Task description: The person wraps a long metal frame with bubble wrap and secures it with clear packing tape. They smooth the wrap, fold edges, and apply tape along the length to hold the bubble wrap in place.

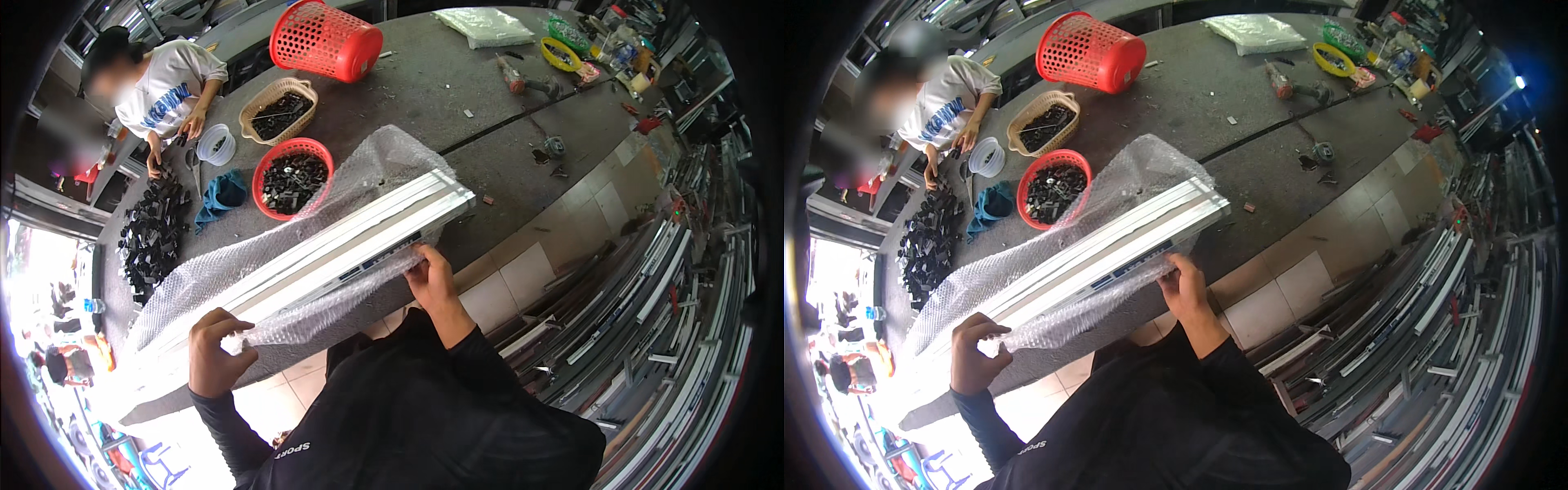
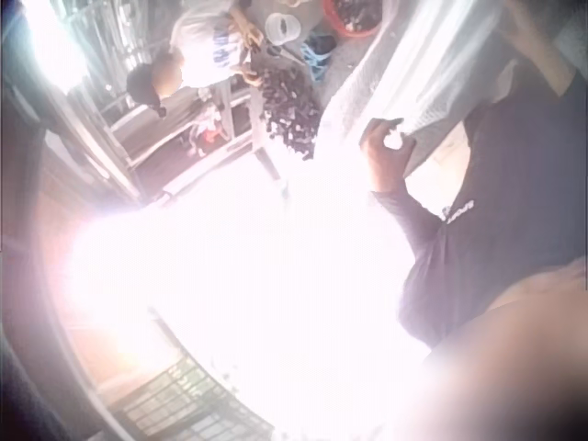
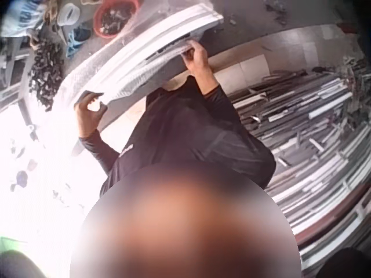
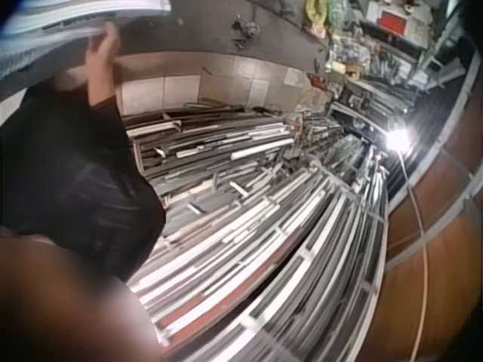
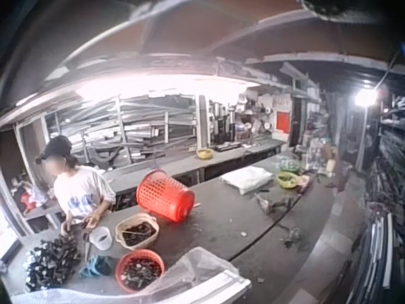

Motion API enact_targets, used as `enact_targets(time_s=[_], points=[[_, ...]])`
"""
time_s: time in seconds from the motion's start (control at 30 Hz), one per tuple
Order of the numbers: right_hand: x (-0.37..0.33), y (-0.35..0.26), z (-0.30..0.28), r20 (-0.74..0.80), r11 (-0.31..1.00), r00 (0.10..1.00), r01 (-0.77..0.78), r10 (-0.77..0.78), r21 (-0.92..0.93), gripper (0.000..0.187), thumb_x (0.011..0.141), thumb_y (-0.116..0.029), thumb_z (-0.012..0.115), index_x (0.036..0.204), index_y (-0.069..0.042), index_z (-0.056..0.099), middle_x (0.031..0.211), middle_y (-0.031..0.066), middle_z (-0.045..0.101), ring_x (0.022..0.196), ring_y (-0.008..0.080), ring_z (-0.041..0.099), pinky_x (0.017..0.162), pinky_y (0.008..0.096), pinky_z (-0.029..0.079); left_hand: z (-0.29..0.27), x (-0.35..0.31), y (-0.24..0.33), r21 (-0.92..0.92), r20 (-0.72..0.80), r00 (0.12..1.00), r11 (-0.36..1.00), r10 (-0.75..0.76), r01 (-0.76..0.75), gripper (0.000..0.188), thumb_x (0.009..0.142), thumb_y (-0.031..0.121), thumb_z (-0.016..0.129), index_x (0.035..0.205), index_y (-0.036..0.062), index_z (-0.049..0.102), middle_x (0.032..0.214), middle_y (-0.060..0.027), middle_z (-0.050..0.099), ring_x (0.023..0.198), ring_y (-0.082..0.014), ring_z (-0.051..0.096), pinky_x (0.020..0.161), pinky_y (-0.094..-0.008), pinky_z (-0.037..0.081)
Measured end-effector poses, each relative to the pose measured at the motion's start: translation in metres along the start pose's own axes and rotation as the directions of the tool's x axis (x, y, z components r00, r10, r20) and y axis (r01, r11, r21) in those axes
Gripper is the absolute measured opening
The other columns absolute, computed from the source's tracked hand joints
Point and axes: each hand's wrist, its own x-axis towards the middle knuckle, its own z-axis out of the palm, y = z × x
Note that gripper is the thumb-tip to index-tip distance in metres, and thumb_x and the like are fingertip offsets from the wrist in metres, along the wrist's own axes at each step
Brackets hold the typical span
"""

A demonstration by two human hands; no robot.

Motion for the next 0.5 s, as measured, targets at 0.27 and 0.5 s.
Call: enact_targets(time_s=[0.27,0.5], points=[[-0.024,-0.084,0.054,-0.119,0.994,0.988,-0.095,0.101,0.056,0.05,0.108,-0.05,0.067,0.141,-0.012,0.07,0.134,0.0086,0.075,0.126,0.0288,0.07,0.111,0.0503,0.055,0.12,0.09,0.104,-0.225,0.002,0.973,0.948,0.231,-0.224,0.082,0.073,0.02,0.1,0.148,0.0029,0.07,0.147,-0.0209,0.068,0.142,-0.0413,0.064,0.123,-0.0482,0.05],[-0.005,-0.134,0.03,-0.163,0.987,0.974,-0.161,0.155,-0.021,0.068,0.11,-0.056,0.067,0.156,-0.006,0.065,0.154,0.0168,0.07,0.143,0.0389,0.065,0.123,0.0592,0.051,0.216,0.239,0.115,0.078,0.423,0.893,0.976,0.151,-0.202,0.144,0.061,0.075,0.101,0.177,0.015,0.04,0.154,-0.0308,0.061,0.149,-0.051,0.057,0.119,-0.0656,0.05]])
